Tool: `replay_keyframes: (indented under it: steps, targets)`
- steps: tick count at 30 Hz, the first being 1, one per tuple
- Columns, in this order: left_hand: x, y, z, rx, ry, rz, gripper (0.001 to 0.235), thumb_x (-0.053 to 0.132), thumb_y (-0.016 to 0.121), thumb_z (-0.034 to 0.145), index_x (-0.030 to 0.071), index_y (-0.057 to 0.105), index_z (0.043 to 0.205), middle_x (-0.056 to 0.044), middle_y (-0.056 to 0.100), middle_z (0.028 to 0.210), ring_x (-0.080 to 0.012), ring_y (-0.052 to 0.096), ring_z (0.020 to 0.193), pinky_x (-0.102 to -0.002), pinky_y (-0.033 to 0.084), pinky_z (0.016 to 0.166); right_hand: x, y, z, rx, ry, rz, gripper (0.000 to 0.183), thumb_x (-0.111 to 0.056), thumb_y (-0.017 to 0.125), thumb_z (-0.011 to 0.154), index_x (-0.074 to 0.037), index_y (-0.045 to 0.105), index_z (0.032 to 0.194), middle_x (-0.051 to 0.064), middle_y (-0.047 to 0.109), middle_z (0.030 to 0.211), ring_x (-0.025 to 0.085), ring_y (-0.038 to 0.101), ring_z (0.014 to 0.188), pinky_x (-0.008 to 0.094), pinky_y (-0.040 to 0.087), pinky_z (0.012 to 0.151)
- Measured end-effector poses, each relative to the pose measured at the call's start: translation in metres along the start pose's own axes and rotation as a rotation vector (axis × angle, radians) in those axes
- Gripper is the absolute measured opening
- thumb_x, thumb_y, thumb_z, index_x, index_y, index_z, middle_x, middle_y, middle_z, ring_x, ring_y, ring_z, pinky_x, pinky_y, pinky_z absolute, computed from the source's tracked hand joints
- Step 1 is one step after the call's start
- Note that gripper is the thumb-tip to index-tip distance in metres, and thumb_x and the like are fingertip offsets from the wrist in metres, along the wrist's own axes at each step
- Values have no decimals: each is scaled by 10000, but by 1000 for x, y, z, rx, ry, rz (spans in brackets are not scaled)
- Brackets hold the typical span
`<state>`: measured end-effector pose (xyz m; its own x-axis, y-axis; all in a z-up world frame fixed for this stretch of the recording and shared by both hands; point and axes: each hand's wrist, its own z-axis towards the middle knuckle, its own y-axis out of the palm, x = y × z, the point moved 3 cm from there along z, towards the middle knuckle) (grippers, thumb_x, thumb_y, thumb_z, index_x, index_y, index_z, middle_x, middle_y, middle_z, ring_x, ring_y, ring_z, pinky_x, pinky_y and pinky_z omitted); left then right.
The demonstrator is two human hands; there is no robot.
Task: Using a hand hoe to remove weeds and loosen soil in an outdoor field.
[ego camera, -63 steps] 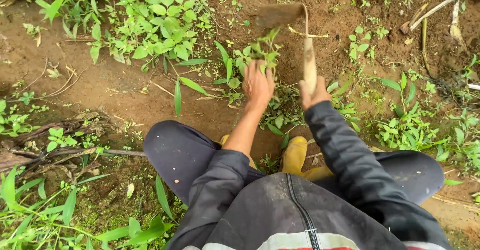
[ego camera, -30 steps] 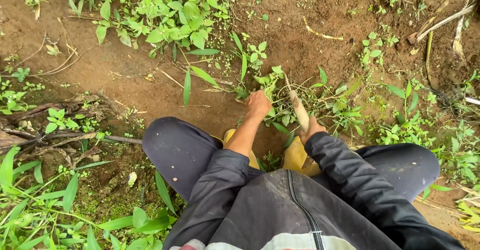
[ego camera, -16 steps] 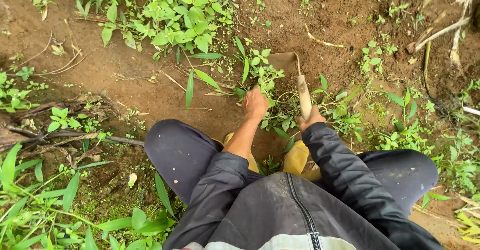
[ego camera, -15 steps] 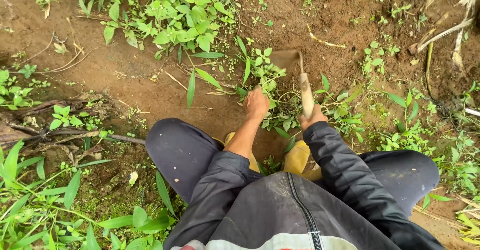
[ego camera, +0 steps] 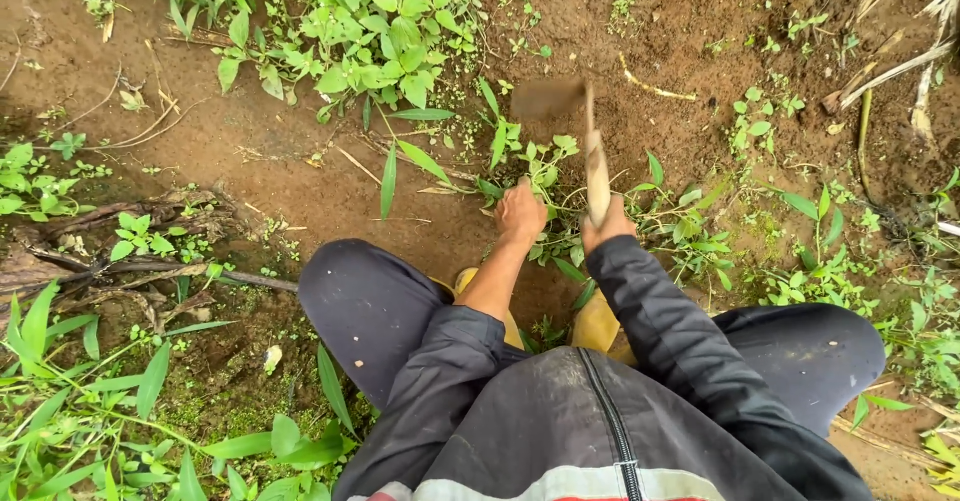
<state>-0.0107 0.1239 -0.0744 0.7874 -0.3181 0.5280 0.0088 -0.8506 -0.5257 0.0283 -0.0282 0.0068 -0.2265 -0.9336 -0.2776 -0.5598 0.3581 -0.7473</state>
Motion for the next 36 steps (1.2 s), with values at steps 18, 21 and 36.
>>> replay_keyframes:
  steps: [18,21,36]
  targets:
    - [-18,-3,16,129,-36,-155,326,197,548,982,58,619,1269,-269,712,1147,-489,696,1100,-587,545,928,-35,39,45,-64,-233,-306,521,-421,598,939,-219,419,1384,228,714,1084,406,718,1077,522,596,899]
    - [-11,-18,4,143,-78,-150,374,207,543,996,37,598,1325,-270,711,1166,-478,691,1120,-578,534,952,0,15,41,-96,-268,-470,511,-440,627,905,-243,427,1332,205,733,1073,394,732,1053,519,607,890]
    - [51,-75,-70,193,21,-107,432,225,509,1054,-22,577,1403,-277,692,1252,-413,708,1129,-533,565,926,70,-11,29,-123,-209,-516,631,-428,673,863,-273,425,1423,208,750,1105,383,744,1058,502,618,890]
